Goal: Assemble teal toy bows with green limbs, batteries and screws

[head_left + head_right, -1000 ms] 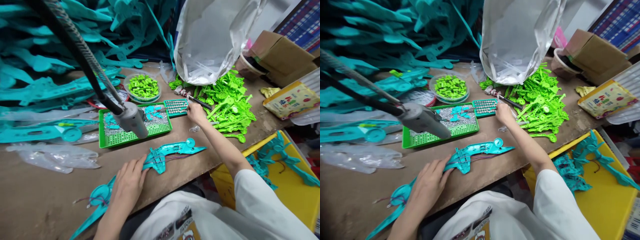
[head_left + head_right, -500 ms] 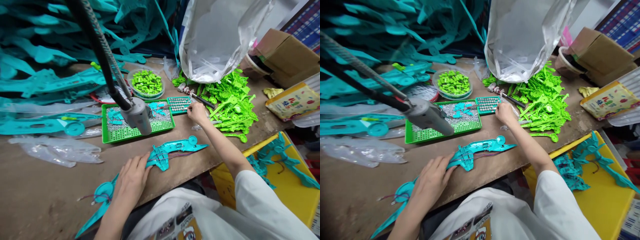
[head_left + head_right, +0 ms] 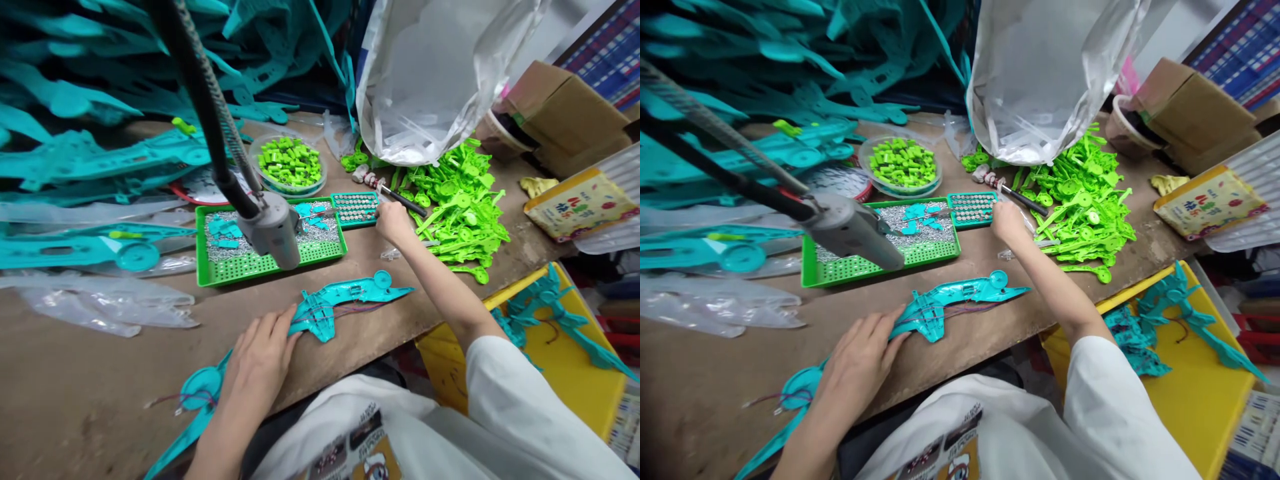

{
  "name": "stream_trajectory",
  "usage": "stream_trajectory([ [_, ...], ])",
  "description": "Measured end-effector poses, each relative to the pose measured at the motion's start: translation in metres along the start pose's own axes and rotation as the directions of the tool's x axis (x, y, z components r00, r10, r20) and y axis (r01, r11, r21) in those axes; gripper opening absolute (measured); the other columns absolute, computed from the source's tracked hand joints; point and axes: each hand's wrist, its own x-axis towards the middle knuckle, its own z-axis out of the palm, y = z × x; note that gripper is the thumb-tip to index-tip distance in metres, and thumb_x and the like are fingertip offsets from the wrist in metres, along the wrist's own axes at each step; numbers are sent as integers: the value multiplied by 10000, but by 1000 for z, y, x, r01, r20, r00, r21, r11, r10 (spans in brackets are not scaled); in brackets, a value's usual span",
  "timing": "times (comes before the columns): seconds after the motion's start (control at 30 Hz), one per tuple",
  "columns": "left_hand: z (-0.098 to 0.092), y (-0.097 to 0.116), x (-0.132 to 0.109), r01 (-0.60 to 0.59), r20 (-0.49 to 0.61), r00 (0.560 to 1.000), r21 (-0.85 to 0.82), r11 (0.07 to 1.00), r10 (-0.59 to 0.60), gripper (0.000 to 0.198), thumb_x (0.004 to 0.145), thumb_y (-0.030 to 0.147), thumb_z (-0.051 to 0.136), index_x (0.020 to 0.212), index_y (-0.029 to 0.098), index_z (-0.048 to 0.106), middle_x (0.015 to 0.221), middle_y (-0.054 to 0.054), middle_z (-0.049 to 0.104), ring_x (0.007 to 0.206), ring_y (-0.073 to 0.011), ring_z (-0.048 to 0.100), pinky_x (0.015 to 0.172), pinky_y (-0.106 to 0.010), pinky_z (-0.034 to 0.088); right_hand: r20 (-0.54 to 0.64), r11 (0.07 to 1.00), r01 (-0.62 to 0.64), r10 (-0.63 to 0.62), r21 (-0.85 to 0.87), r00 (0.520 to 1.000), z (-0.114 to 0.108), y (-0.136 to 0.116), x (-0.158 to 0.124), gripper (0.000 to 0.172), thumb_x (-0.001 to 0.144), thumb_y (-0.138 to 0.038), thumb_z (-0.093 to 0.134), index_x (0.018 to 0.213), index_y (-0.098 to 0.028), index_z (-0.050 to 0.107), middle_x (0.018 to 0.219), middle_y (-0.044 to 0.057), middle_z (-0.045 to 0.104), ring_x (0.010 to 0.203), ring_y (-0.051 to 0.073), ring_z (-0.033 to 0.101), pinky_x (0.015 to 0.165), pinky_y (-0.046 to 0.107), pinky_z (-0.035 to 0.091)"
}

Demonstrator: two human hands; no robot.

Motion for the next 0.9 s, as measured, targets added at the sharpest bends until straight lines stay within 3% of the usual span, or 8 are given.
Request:
stream_trajectory([
  [0.23,2,-1,0,-13,-22,1000,1,1000,13,410,1044,344,485,1398,145,534,1086,-110,658,981,-281,597,842,-394,474,-143,998,32,-24,57,989,13,7,-4,348,962,-189,460,1142,-180,758,1115,159,737,1006,290,719,894,358,522],
  [0.47,-1,1,1,15,6,1000,-34,999,-15,405,1050,345,459,1406,167,532,1109,-115,661,989,-274,597,857,-393,485,-111,994,97,-92,40,990,14,-1,-10,336,952,-179,460,1123,-138,746,1146,198,711,997,309,693,902,396,513],
  [0.7,-10,7,1,64,34,997,-36,997,-63,411,1046,337,461,1423,186,521,1150,-117,654,1001,-276,611,870,-392,475,-127,997,27,-18,68,992,10,0,-4,329,929,-171,489,1119,-99,747,1118,216,745,1021,331,700,916,415,506],
  [0.8,-17,9,1,81,50,995,-11,997,-80,416,1046,336,470,1434,190,512,1145,-108,652,1003,-276,618,848,-382,463,-186,956,46,9,289,983,4,-3,-25,281,880,-185,563,1044,-118,781,1047,152,786,980,278,720,935,383,524],
  [0.9,-26,13,1,88,48,995,13,996,-89,408,1049,340,474,1423,185,518,1141,-103,655,1001,-278,617,836,-383,451,-158,742,107,-2,661,987,2,-12,-73,227,827,-222,631,947,-161,814,912,64,812,823,202,743,842,315,570],
])
